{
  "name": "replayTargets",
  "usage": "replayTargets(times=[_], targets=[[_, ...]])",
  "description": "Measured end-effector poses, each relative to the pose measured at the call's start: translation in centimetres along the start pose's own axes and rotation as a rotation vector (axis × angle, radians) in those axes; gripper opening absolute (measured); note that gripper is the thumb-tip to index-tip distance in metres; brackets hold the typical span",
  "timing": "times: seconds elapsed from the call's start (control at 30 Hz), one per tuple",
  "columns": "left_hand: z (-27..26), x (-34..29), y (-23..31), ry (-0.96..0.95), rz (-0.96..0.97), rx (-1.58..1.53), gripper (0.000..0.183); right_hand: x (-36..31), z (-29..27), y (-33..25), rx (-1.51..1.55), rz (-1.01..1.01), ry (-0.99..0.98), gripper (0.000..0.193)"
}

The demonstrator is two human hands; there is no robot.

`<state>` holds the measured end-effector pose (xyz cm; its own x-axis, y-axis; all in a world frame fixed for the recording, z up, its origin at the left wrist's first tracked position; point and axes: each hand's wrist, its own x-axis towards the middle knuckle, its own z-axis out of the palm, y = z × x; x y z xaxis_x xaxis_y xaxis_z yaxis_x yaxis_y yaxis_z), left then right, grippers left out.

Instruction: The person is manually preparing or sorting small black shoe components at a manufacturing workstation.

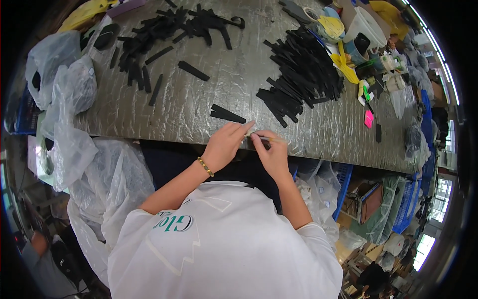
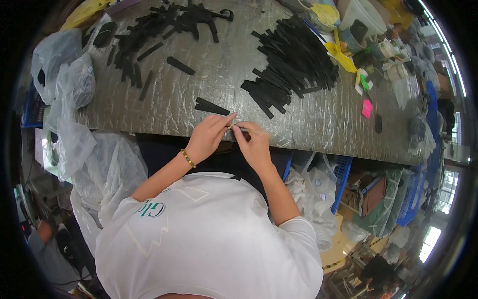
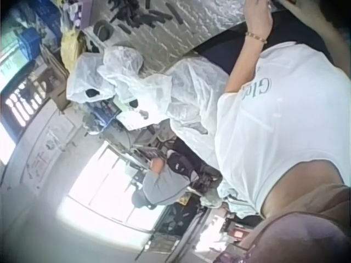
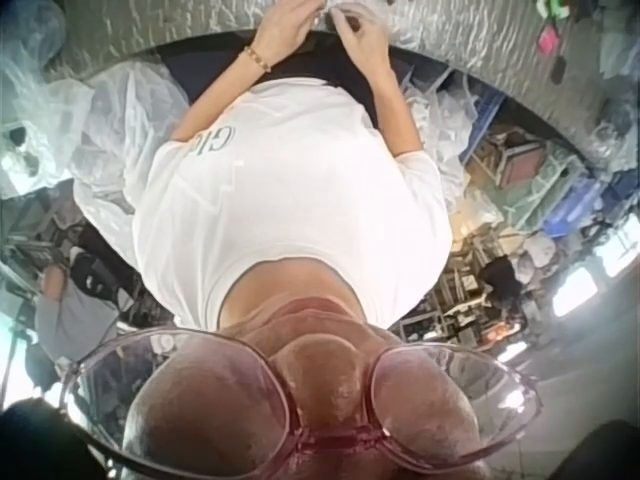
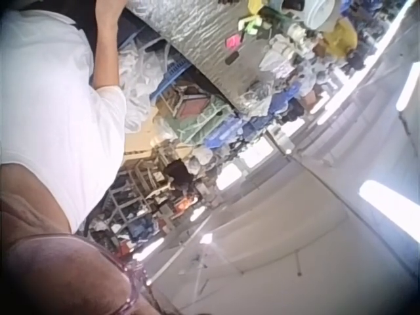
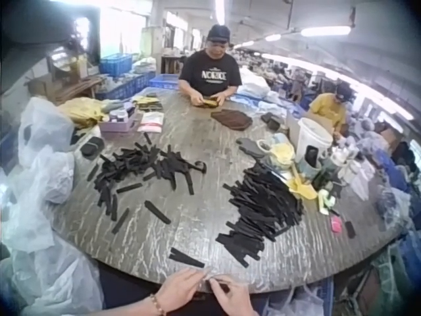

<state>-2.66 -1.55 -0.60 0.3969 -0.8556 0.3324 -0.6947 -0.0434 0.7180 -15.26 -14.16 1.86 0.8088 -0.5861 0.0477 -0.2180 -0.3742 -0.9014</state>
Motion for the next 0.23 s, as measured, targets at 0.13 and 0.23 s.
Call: replayTargets(times=[0.13,0.23], targets=[[-0.16,0.07,0.09,0.020,0.027,0.001,0.054,0.23,0.38,-0.02,-0.041,-0.032,-0.023,0.012],[-0.24,0.29,-0.02,0.011,0.031,0.015,0.054,0.50,0.57,-0.34,-0.033,-0.068,-0.027,0.013]])
